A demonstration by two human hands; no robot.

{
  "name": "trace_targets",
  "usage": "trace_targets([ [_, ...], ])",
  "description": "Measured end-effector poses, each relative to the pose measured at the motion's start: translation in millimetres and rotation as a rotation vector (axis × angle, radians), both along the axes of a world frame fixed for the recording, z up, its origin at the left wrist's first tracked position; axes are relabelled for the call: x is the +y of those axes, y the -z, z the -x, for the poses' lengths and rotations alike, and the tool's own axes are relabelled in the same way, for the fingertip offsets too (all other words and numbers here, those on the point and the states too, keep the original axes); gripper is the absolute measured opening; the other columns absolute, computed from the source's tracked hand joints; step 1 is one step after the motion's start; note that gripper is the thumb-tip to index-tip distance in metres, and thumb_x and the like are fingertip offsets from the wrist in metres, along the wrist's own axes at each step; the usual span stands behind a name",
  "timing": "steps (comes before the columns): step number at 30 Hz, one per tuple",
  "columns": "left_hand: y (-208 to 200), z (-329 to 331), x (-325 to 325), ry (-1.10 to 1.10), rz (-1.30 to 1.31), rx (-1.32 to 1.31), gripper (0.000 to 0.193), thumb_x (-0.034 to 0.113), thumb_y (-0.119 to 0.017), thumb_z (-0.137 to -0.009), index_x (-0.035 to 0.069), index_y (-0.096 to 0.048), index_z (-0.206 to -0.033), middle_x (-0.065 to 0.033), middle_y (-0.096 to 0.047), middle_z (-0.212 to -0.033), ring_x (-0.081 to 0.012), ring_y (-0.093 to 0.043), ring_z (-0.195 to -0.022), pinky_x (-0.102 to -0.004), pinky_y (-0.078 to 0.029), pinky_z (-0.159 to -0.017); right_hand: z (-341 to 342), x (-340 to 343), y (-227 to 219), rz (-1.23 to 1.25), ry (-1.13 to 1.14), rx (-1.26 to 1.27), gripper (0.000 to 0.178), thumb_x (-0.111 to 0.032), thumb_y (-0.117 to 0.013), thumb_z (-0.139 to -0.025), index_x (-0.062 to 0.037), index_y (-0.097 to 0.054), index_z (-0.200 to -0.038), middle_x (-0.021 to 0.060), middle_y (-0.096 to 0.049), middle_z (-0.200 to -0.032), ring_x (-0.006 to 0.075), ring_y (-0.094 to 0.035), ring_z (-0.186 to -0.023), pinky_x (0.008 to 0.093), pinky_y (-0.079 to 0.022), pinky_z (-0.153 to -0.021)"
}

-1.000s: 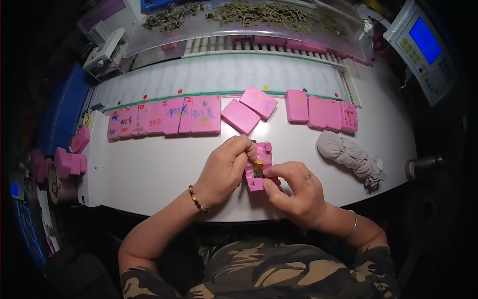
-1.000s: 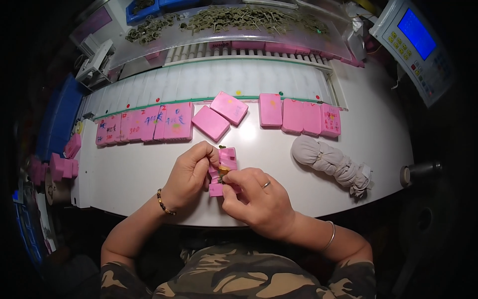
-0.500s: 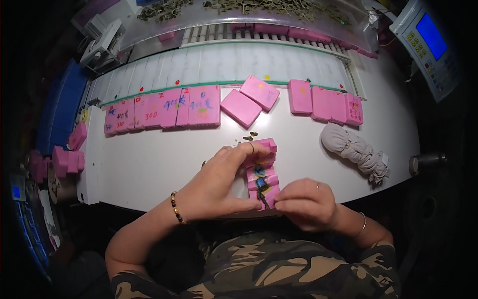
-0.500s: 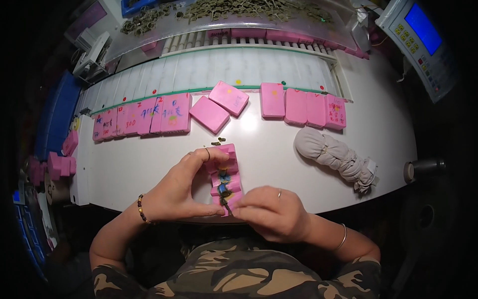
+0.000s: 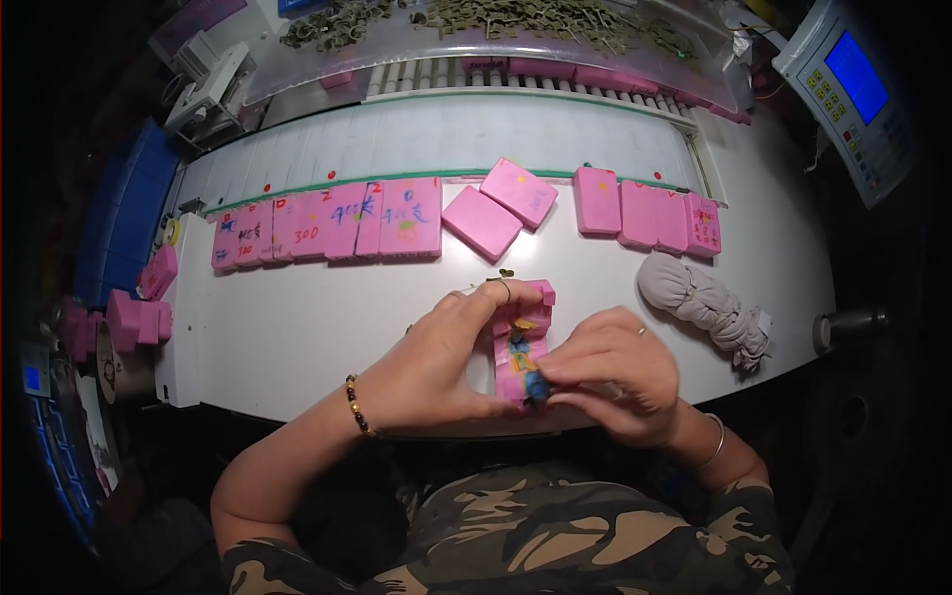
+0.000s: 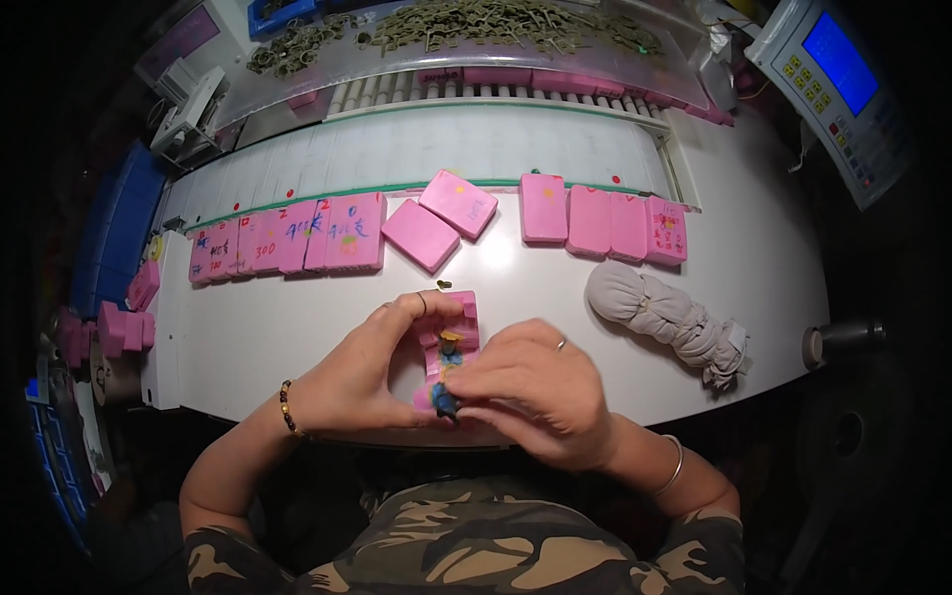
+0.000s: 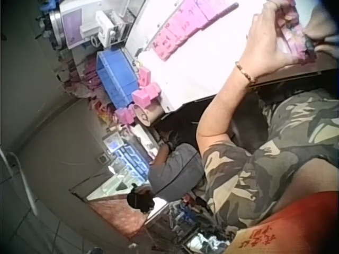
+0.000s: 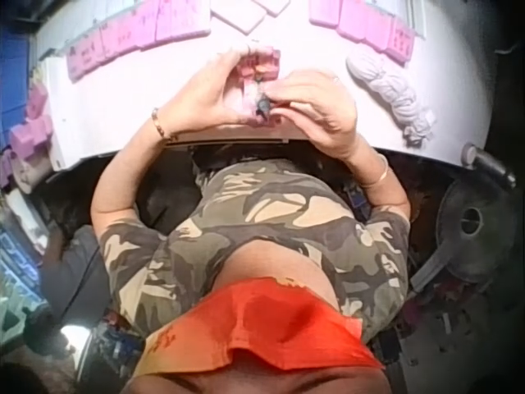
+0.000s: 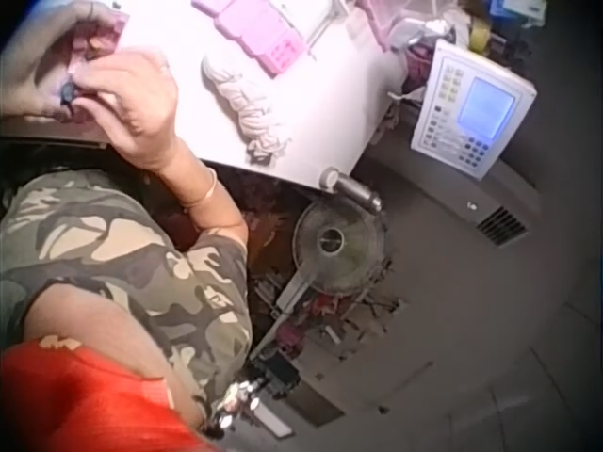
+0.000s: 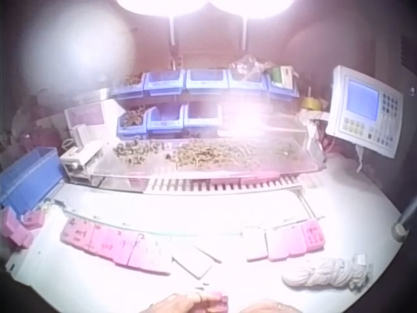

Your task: The person is inspecting and cleaning various components and parts, likely for clock or watch assembly, using pink storage boxes.

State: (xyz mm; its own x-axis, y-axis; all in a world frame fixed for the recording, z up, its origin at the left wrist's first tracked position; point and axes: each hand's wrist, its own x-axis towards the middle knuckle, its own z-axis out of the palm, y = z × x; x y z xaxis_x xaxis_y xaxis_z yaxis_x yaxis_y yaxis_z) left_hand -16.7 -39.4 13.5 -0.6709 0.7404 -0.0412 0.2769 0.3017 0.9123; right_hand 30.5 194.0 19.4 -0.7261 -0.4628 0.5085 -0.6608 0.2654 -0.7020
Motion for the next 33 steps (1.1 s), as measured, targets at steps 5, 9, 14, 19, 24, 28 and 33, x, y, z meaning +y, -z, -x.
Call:
trace_targets([
  [5, 1.5, -3.9, 4.2, -0.050, -0.018, 0.046, 0.087, 0.017, -0.087, -0.067, 0.008, -0.043, -0.141, -0.0132, -0.058, -0.132, -0.0332, -0.056, -0.118, -0.0411, -0.045, -0.106, 32.5, 22.6, -6.6, -0.077, 0.366, 0.041, 0.024, -0.002, -0.079, -0.077, -0.0013, -0.069, -0.098, 0.0094, -0.071, -0.092, 0.0276, -0.064, -0.087, 0.0375, -0.049, -0.079],
  [9, -0.9, -4.5, 8.5, -0.050, 0.051, 0.132, 0.089, 0.021, -0.087, -0.065, 0.006, -0.042, -0.140, -0.0146, -0.055, -0.135, -0.0349, -0.054, -0.122, -0.0421, -0.043, -0.106, 47.7, 32.4, 21.9, -0.453, 0.445, 0.102, 0.027, -0.007, -0.076, -0.080, -0.0036, -0.067, -0.105, 0.0096, -0.067, -0.101, 0.0304, -0.062, -0.096, 0.0395, -0.048, -0.085],
  [14, -1.4, 5.0, 3.6, -0.002, 0.095, 0.129, 0.097, 0.027, -0.091, -0.063, 0.003, -0.038, -0.141, -0.0168, -0.050, -0.138, -0.0336, -0.051, -0.128, -0.0403, -0.041, -0.110, 29.3, 57.0, -5.4, -0.539, 0.612, 0.142, 0.047, -0.009, -0.077, -0.078, -0.0056, -0.064, -0.123, 0.0121, -0.063, -0.118, 0.0322, -0.059, -0.107, 0.0427, -0.046, -0.092],
  [19, -1.5, 14.2, 4.4, 0.047, 0.150, 0.085, 0.106, 0.033, -0.095, -0.061, 0.002, -0.035, -0.142, -0.0183, -0.048, -0.138, -0.0324, -0.049, -0.130, -0.0382, -0.040, -0.112, 4.6, 100.1, -20.7, -0.697, 0.487, -0.049, 0.057, -0.004, -0.074, -0.078, -0.0122, -0.061, -0.133, 0.0126, -0.062, -0.122, 0.0336, -0.060, -0.110, 0.0426, -0.047, -0.093],
  [24, -0.9, 15.7, 7.0, 0.051, 0.140, 0.013, 0.107, 0.033, -0.096, -0.059, 0.002, -0.036, -0.142, -0.0180, -0.048, -0.138, -0.0313, -0.049, -0.130, -0.0385, -0.040, -0.112, 0.9, 83.4, -30.3, -0.754, 0.445, 0.137, 0.054, 0.003, -0.069, -0.077, -0.0199, -0.070, -0.126, 0.0133, -0.062, -0.124, 0.0328, -0.062, -0.104, 0.0423, -0.050, -0.088],
  [28, 0.6, 11.3, 3.3, 0.023, 0.144, 0.070, 0.107, 0.032, -0.097, -0.059, 0.002, -0.036, -0.142, -0.0179, -0.048, -0.137, -0.0317, -0.050, -0.130, -0.0388, -0.040, -0.111, 5.6, 26.7, -57.6, -0.372, 0.520, 0.594, 0.054, -0.012, -0.075, -0.071, -0.0187, -0.072, -0.125, 0.0134, -0.064, -0.125, 0.0276, -0.063, -0.103, 0.0384, -0.050, -0.084],
  [33, -0.7, 7.8, 5.0, 0.016, 0.148, 0.082, 0.105, 0.033, -0.095, -0.059, 0.002, -0.036, -0.141, -0.0197, -0.050, -0.136, -0.0364, -0.051, -0.127, -0.0419, -0.043, -0.108, 2.5, -4.2, -15.5, -0.687, 0.155, 0.438, 0.050, -0.017, -0.067, -0.077, -0.0232, -0.068, -0.127, 0.0124, -0.061, -0.135, 0.0209, -0.064, -0.097, 0.0319, -0.049, -0.078],
])
